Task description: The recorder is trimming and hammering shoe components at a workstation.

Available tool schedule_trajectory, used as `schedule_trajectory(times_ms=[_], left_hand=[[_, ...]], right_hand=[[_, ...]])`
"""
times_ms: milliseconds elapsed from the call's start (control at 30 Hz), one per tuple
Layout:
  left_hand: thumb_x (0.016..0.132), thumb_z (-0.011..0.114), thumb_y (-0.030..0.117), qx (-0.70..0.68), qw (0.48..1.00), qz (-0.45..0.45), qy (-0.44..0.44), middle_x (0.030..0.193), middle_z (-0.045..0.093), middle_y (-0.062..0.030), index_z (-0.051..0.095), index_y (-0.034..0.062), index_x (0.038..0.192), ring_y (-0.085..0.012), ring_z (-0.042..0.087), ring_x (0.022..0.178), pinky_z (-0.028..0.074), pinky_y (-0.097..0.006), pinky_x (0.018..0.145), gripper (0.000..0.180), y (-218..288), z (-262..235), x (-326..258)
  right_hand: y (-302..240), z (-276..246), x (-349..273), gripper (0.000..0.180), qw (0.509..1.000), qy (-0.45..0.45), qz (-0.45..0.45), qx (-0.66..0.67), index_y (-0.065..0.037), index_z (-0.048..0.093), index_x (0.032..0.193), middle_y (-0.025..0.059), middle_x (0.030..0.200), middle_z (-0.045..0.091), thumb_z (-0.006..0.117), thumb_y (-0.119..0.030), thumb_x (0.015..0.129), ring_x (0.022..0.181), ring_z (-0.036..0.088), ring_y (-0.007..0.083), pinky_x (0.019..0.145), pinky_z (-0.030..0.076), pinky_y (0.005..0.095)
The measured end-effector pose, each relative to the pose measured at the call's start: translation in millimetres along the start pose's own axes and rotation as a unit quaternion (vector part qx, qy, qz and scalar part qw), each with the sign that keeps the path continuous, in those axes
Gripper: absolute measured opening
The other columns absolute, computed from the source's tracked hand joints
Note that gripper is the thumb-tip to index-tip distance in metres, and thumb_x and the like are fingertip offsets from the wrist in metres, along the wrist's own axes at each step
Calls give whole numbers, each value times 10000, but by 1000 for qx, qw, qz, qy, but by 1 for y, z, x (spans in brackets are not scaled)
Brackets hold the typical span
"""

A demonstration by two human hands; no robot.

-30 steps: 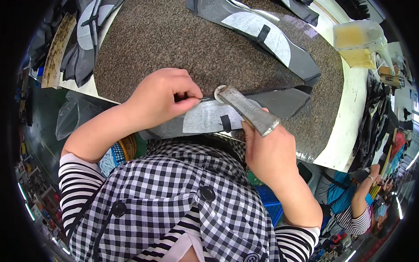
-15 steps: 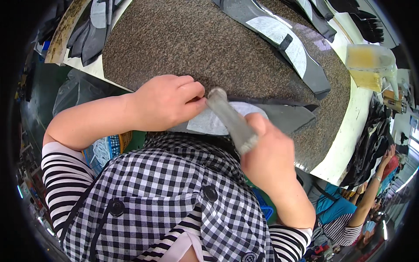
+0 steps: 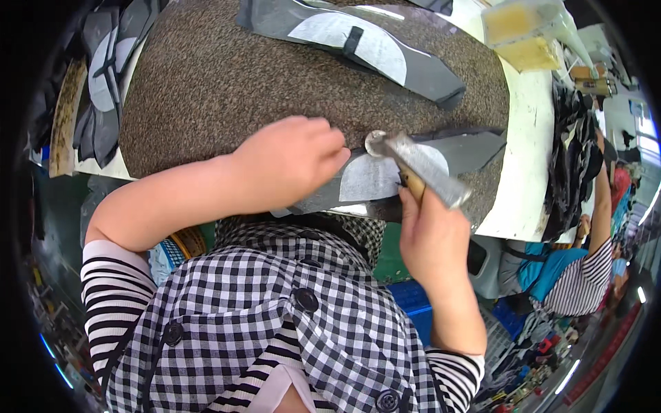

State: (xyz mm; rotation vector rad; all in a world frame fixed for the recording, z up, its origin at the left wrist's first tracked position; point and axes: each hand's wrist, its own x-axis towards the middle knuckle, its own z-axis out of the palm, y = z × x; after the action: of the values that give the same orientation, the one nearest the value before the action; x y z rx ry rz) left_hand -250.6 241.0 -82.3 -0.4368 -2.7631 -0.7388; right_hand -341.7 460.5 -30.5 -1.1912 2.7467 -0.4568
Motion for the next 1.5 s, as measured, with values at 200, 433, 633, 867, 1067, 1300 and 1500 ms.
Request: schedule_trajectory(times_ms=[200,433,633,867,1067,1300,1500], left_hand=[[768,631,127,-21,999,-39,5,887,571,-51,670,37,1001,-224,562,832,485,-336,699,253,-13,-4,-5],[764,652,77,74,997,23,-14,855,583,-47,699,74,949,-231,569,813,502,-343,694,191,2,-8,-8],[744,634,84,60,996,-3,-61,905,582,-56,683,66,1008,-236,571,846,512,-347,720,269,2,-18,-18],[751,617,127,-12,998,-57,8,899,583,-40,669,79,1015,-223,565,834,494,-347,691,274,-11,-20,-36],[734,618,168,91,995,-2,38,874,594,-30,664,87,968,-217,576,811,451,-328,694,252,-11,-19,-46],[738,696,95,111,987,-111,38,844,609,-32,655,75,949,-227,583,778,468,-343,697,216,11,-17,-45],[706,695,96,35,979,-150,133,823,583,-53,628,55,900,-244,581,773,485,-350,690,209,8,-7,-61]], right_hand=[[2,-1,1,179,998,-24,-66,6,-47,618,1043,184,813,624,602,-156,903,723,612,410,604,483,480],[2,-3,0,163,996,-43,-79,24,-48,588,1032,177,867,618,592,-134,895,740,616,399,617,489,470],[-5,-1,8,175,995,-42,-78,49,-41,558,1040,164,858,602,590,-98,878,742,620,378,623,497,458],[-14,2,7,232,993,-85,-86,4,-46,570,1035,161,840,610,619,-38,808,759,630,368,637,508,454],[-23,5,6,153,986,-116,-118,-9,-53,572,1018,150,849,611,593,-120,881,741,620,370,635,502,455],[-29,4,14,162,982,-128,-137,-1,-34,601,1023,156,854,615,599,-84,869,747,621,370,640,503,447],[-35,4,22,177,981,-96,-159,52,-46,605,1033,158,882,622,613,-86,860,750,622,375,647,508,441]])
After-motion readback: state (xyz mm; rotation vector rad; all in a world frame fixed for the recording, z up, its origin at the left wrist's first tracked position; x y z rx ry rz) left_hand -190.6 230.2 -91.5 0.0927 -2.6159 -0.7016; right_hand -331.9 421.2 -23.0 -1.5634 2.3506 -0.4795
